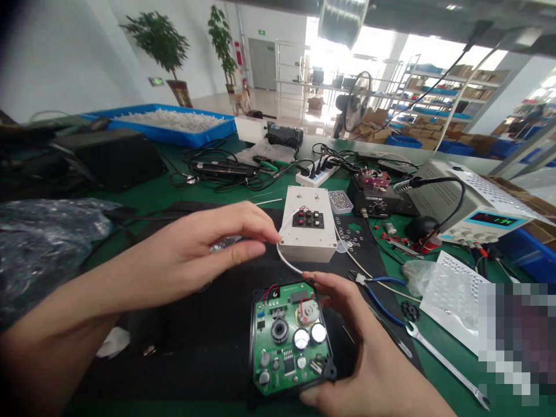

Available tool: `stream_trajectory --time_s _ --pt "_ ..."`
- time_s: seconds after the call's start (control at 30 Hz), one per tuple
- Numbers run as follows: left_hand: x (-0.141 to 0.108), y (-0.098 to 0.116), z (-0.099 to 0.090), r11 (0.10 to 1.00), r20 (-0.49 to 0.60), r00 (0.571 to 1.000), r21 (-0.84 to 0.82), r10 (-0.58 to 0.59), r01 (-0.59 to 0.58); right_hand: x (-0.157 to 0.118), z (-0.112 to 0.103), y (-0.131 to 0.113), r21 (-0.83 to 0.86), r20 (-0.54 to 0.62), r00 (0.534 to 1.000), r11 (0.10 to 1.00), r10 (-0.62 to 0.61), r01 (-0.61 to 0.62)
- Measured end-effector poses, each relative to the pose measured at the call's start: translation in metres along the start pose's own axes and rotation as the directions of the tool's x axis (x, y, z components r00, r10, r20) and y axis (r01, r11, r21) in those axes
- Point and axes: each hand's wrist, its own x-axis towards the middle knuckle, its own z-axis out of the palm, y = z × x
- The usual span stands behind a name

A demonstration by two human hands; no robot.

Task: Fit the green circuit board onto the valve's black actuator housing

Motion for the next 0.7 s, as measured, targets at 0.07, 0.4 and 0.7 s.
stream_trajectory --time_s 0.07,0.4,0.7 --pt "0.023 -0.022 0.005 0.987 -0.157 0.984 0.127 -0.083 0.103 0.002 0.003 0.001 0.008 0.0 1.0 1.0 -0.025 0.025" --pt "0.135 -0.119 0.066 0.841 -0.353 0.908 0.4 -0.227 0.366 0.016 0.009 0.011 0.056 -0.096 0.987 0.989 -0.132 0.138" --pt "0.132 -0.122 0.07 0.795 -0.376 0.896 0.455 -0.237 0.401 0.013 0.017 0.013 0.008 -0.095 0.983 0.987 -0.16 0.162"
